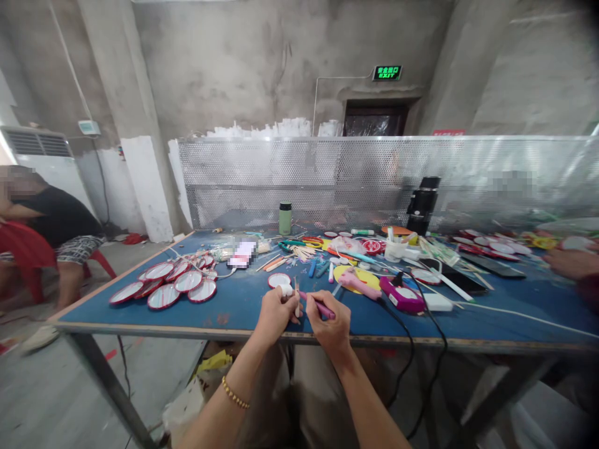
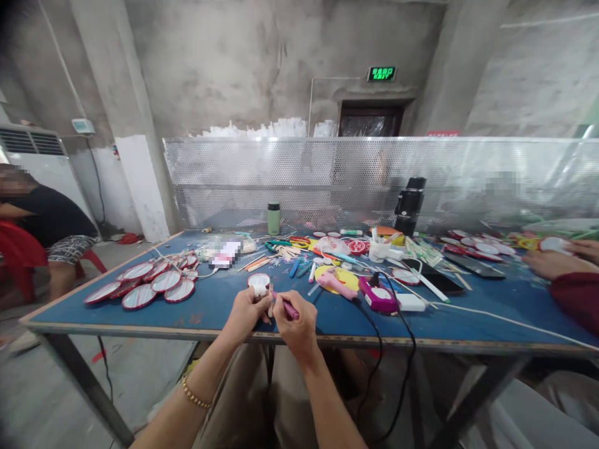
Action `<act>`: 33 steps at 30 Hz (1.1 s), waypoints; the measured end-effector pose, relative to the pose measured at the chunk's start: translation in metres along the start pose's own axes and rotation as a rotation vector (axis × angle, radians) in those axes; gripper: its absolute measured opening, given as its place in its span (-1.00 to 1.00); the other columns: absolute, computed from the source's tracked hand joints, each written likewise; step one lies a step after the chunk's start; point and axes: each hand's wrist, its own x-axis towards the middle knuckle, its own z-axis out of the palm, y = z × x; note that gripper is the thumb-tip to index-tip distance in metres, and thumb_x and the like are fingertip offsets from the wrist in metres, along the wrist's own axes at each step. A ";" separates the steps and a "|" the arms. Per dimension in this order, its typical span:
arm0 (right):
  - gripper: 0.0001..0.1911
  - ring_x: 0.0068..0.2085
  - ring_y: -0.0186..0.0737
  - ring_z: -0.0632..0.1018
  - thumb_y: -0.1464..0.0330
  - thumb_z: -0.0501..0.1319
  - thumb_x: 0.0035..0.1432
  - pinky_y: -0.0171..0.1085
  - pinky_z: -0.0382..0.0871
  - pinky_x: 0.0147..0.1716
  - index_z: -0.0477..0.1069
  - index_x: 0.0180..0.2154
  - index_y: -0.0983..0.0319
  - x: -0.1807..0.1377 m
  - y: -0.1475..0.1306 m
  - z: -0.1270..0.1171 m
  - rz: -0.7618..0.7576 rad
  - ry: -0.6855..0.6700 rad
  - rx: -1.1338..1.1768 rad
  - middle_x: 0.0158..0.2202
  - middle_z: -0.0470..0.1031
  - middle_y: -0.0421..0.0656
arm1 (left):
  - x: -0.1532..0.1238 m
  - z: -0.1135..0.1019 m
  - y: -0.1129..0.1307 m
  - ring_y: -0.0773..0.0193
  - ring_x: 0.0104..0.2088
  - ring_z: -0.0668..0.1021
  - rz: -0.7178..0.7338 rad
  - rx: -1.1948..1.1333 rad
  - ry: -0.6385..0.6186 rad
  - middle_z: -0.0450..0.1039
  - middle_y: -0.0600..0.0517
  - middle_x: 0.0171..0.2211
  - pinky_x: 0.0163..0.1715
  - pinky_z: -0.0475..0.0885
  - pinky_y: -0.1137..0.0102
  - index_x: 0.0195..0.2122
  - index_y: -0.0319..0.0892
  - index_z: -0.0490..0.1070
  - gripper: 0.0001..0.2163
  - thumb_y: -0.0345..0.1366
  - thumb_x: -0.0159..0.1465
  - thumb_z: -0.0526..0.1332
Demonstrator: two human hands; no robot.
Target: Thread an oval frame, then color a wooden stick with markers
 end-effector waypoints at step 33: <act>-0.84 -0.51 -0.37 0.50 0.42 0.16 0.25 -0.41 0.39 -0.42 0.45 -0.39 0.22 -0.002 0.004 0.002 0.028 -0.001 0.003 -0.51 0.51 -0.23 | -0.001 0.001 0.004 0.36 -0.71 0.45 0.007 0.039 0.002 0.41 0.13 -0.68 -0.66 0.32 0.51 -0.54 -0.17 0.35 -0.84 -0.24 0.11 0.23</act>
